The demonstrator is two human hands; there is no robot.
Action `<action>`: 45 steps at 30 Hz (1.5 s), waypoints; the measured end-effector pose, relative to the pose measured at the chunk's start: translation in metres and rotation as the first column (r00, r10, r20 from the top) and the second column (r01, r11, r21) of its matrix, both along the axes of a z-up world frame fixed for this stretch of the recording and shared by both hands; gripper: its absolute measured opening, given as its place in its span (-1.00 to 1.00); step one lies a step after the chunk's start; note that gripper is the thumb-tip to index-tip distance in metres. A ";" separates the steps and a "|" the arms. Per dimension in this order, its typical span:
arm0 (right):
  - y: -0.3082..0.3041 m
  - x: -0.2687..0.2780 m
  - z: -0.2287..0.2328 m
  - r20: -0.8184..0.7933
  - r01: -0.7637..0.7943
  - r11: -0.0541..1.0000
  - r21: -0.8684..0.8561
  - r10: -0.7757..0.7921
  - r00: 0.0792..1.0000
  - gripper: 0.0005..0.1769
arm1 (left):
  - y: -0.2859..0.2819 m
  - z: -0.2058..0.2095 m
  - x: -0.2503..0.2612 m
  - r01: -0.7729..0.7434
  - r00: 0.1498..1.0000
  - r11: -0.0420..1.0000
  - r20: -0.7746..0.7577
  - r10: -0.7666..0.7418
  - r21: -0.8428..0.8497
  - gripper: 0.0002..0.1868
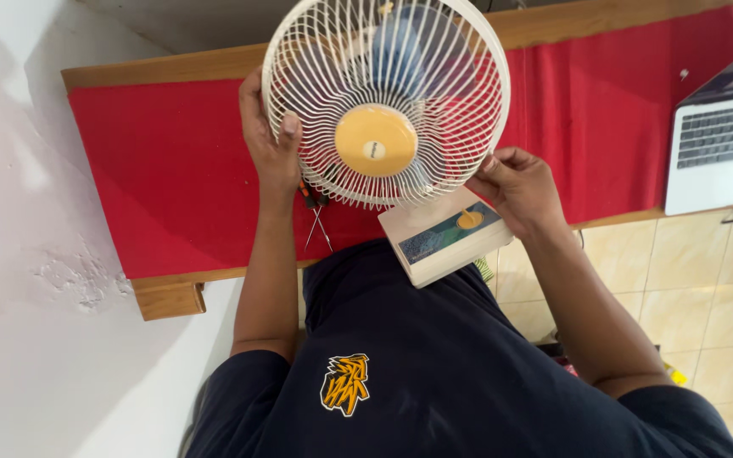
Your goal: The person assembles a small table fan by attaching the front grille to the base and securing it with a screw. They use a screwdriver to tighten the screw and repeatedly check the alignment of the grille.
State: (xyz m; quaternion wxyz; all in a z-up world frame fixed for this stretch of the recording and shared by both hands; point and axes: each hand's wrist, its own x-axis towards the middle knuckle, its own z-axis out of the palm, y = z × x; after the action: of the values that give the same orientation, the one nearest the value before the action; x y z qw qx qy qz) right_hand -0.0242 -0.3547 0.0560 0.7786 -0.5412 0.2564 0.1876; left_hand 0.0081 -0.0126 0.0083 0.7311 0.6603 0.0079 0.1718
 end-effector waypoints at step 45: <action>0.005 -0.078 -0.009 0.274 0.073 0.987 0.142 -0.110 0.956 -0.66 | -0.036 0.058 0.042 0.289 0.957 0.954 -0.048 -0.286 0.083 -0.32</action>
State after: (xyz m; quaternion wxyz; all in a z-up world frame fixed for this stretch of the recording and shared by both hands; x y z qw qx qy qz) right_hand -0.1018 -0.3497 0.0467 0.8486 -0.4979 0.1554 0.0892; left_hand 0.0503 -0.0489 0.0664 0.7177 0.6894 -0.0829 0.0522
